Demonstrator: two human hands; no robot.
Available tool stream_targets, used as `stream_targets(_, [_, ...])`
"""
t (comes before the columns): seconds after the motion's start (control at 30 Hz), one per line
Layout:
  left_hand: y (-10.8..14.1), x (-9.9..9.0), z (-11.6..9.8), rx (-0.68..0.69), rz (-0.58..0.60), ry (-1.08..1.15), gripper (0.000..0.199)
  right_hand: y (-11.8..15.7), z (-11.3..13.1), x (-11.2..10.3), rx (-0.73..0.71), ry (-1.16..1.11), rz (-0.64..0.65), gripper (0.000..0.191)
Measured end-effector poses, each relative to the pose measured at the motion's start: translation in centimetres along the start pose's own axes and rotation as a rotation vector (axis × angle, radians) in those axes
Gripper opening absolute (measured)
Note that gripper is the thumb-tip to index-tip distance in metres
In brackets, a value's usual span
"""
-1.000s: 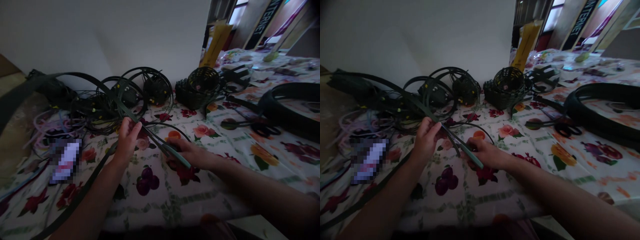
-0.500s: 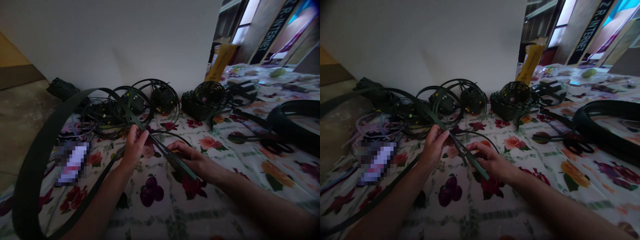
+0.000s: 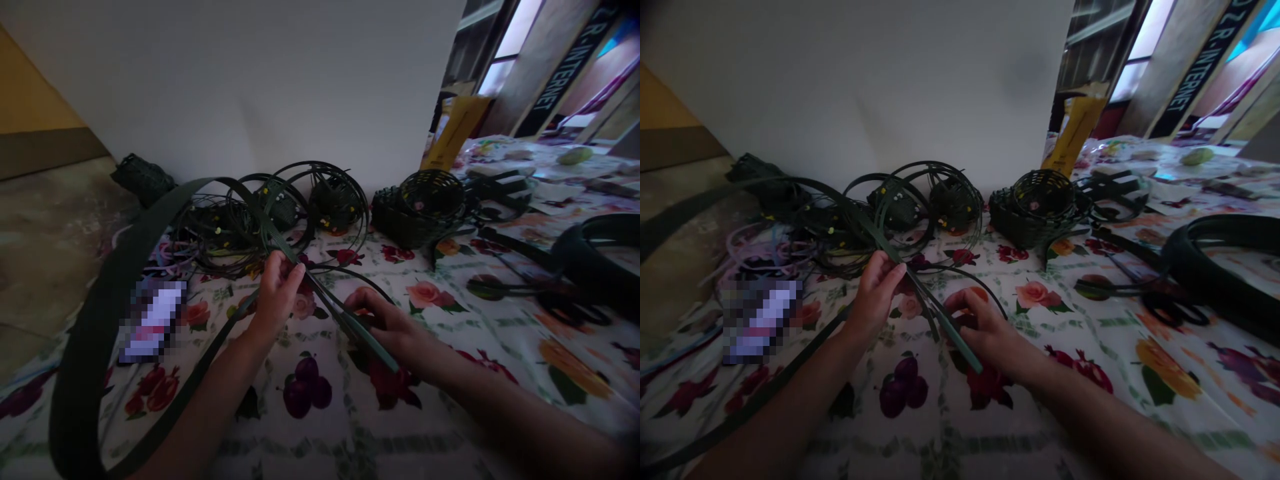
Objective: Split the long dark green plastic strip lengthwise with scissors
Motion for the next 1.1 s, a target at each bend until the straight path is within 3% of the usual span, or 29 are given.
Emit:
stream_targets(0.17, [0.3,0.2,-0.2,-0.022,0.014,0.036,0.018,-0.1,-1.5,0.2,0.139,-0.029,0.039,0.023])
stream_targets(0.33, [-0.1,-0.3,-0.3,-0.048,0.005,0.066,0.024,0.0,-0.2,1.0,0.206,0.03,0.073,0.027])
stream_targets(0.57, [-1.5,-3.0,-2.5,-0.112,-0.042,0.022,0.031,0.1,0.5,0.5,0.213,0.167,0.059,0.028])
stream_targets(0.67, [-1.7,-3.3,-2.9,-0.127,-0.029,0.028,0.027,0.2,0.9,0.3,0.167,0.249,0.059,0.03])
stream_targets(0.8, [-1.8,-3.3,-2.8,-0.116,-0.001,0.129,0.013,0.3,1.1,0.6,0.161,0.299,0.083,0.019])
stream_targets(0.9, [-1.7,-3.3,-3.4,-0.078,0.041,0.187,0.007,0.4,0.6,0.3,0.178,0.307,0.03,0.012])
stream_targets(1.1, [-1.5,-3.9,-4.4,-0.006,-0.05,0.064,0.025,0.5,0.0,0.3,0.172,0.412,0.059,0.013])
Point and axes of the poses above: each hand's wrist, its own y-axis away from the middle knuckle, its own x-axis out of the palm, z = x × y, the point moved 6 cm from there along -y, towards the middle knuckle, and after that the axes turned 5 degrees about -x, right-handed, at the moved point
